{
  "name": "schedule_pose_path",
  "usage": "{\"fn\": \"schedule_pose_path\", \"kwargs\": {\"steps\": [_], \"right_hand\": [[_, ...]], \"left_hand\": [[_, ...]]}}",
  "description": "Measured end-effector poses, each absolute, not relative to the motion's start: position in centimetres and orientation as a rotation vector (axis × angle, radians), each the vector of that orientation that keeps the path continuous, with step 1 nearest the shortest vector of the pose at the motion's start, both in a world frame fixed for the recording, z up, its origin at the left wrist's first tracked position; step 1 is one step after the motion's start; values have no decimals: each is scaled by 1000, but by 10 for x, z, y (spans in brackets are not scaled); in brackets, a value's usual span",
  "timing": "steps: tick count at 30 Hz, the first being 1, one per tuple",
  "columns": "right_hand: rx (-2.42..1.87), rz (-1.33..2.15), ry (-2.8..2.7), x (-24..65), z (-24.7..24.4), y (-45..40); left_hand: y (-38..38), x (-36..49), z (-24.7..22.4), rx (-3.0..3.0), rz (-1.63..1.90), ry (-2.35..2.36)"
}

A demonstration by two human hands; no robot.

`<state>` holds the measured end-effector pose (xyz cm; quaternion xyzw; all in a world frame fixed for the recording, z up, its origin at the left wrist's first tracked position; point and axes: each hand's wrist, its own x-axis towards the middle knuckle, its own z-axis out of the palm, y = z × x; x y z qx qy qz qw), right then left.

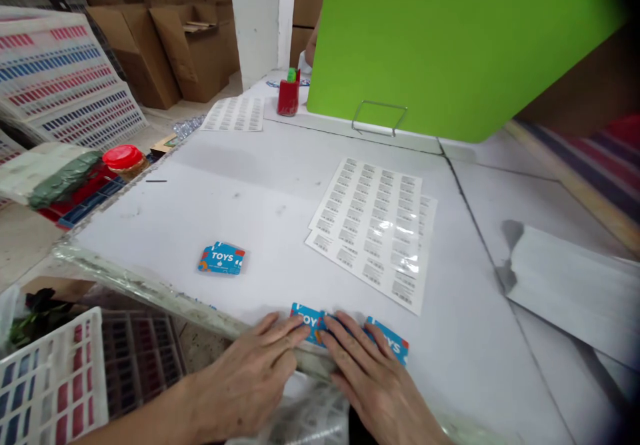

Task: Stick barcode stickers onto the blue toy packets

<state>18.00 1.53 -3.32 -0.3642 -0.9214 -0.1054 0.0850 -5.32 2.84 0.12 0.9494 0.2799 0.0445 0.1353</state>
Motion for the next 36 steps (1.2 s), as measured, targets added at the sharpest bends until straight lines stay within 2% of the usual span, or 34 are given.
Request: {"fn": "schedule_pose_path", "kwargs": {"steps": [9, 13, 17, 29, 36], "right_hand": [[-1194, -258, -2651, 202, -30, 3], [-1455, -257, -2507, 221, -31, -11], [-1528, -268, -2500, 243, -38, -25], [-1552, -262, -2511, 260, -44, -39], [-1583, -272, -2469, 279, -39, -45]], "left_hand": [[26, -78, 3, 2758, 98, 906], [24, -62, 6, 2760, 188, 827], [29, -37, 8, 2732, 238, 670], [35, 6, 13, 2762, -5, 546], [37, 2, 17, 2814, -115, 588]]}}
